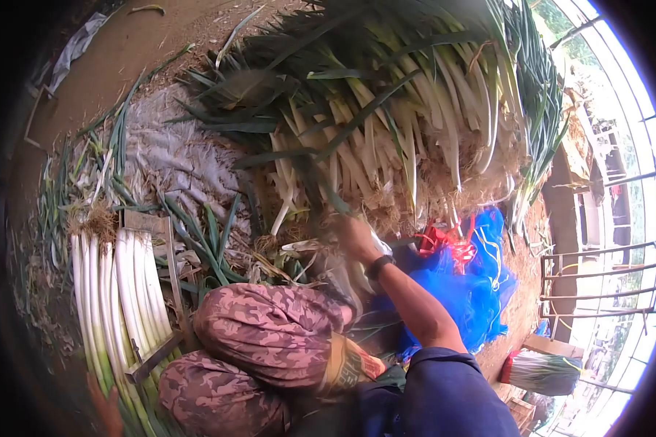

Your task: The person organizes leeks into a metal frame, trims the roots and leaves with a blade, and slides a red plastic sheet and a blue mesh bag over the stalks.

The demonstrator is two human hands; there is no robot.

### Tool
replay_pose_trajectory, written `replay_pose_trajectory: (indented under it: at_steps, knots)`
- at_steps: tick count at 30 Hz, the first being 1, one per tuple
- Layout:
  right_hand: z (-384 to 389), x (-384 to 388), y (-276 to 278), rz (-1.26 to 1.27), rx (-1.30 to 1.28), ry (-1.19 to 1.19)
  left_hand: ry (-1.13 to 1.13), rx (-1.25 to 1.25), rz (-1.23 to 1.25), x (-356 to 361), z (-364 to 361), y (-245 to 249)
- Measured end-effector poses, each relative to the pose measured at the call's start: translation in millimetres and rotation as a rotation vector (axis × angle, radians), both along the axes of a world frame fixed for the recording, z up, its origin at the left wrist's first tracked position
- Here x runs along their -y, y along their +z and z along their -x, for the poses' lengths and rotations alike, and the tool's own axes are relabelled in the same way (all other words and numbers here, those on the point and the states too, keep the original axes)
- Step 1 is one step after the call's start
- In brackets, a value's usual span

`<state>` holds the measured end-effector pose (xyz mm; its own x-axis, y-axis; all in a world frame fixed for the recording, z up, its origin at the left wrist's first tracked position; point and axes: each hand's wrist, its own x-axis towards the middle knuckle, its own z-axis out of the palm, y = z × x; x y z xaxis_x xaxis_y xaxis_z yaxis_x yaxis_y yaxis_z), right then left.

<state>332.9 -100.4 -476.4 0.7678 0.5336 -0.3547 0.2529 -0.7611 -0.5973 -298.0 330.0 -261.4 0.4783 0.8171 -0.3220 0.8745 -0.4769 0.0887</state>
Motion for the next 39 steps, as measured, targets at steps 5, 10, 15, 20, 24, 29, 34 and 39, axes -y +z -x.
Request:
replay_pose_trajectory:
  at_steps: [5, 10, 15, 20, 24, 29, 34, 39]
  knots:
    - [-69.7, -12.0, -27.7, -0.164, 0.729, 0.170, 0.201, -0.142, 0.144, 29.9, -64.8, 44.2]
    - [-124.7, 1.6, -9.0, 0.090, 0.527, -0.092, 0.011, 0.103, 0.050, 4.5, -2.3, 0.8]
    - [-125.0, -3.2, -26.2, 0.138, 0.532, -0.121, 0.026, 0.023, -0.055, 1.3, 9.4, -5.4]
    - [-140.4, -15.4, 16.6, 0.064, 0.127, -0.099, 0.052, 0.034, -0.060, 8.2, 4.1, -5.8]
    - [-103.2, -23.7, 71.2, -0.204, -0.151, -0.007, 0.056, 0.036, -0.085, 9.8, 0.6, -6.0]
    - [-83.6, -3.2, 6.2, -0.170, -0.067, -0.105, 0.070, 0.026, -0.111, 7.0, 14.1, -10.2]
    - [-53.1, -25.3, -17.7, -0.088, 0.291, 0.058, 0.089, -0.039, -0.098, 11.1, -1.9, -7.3]
    - [-49.6, -38.6, 17.3, -0.394, -0.148, -0.115, 0.040, 0.001, -0.089, 1.0, 13.1, -12.7]
